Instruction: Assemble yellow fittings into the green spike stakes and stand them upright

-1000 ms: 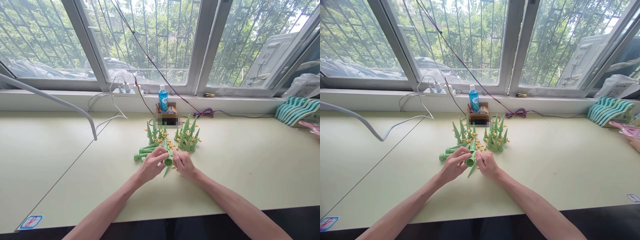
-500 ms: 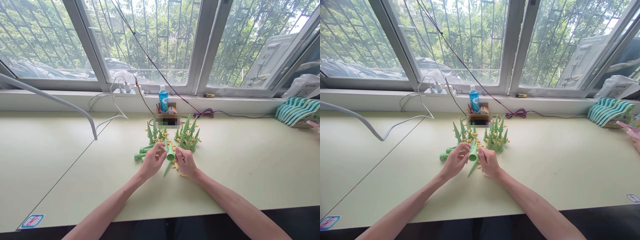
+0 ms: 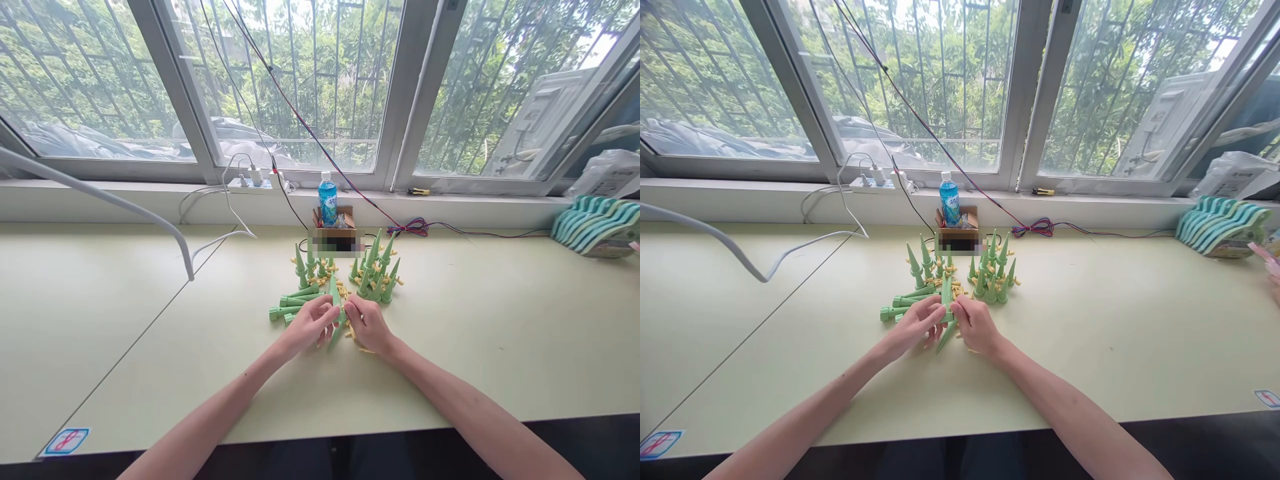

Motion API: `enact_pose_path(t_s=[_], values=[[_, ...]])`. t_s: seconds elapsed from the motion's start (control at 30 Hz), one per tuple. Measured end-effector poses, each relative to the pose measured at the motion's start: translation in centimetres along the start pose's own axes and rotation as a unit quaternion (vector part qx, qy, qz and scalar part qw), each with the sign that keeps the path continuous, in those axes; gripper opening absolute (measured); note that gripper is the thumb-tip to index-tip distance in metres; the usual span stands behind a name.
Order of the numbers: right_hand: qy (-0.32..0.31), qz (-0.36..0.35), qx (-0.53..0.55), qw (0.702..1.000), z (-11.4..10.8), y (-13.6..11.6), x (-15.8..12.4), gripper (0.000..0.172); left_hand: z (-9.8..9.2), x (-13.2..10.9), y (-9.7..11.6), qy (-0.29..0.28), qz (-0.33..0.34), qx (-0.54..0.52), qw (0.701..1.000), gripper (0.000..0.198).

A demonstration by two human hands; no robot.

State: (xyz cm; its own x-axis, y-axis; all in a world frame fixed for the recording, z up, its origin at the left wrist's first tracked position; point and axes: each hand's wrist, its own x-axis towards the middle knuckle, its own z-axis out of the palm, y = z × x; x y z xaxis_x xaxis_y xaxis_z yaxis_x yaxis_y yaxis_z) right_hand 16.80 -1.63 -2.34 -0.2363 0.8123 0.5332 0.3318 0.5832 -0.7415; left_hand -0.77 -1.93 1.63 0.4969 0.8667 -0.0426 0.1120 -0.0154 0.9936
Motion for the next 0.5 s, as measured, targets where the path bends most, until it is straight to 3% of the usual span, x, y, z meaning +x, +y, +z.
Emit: enact_pose_path(t_s=[0.23, 0.5], values=[[-0.010, 0.006, 0.007, 1.000, 0.1, 0.3, -0.2, 0.040, -0.3, 0.2, -0.7, 0.051, 0.093, 0.105, 0.989, 0.031], [0.003, 0.016, 0.000, 1.000, 0.3, -0.1, -0.1, 0.043, -0.4, 0.4, -1.9, 0.092, 0.234, 0.240, 0.938, 0.018]])
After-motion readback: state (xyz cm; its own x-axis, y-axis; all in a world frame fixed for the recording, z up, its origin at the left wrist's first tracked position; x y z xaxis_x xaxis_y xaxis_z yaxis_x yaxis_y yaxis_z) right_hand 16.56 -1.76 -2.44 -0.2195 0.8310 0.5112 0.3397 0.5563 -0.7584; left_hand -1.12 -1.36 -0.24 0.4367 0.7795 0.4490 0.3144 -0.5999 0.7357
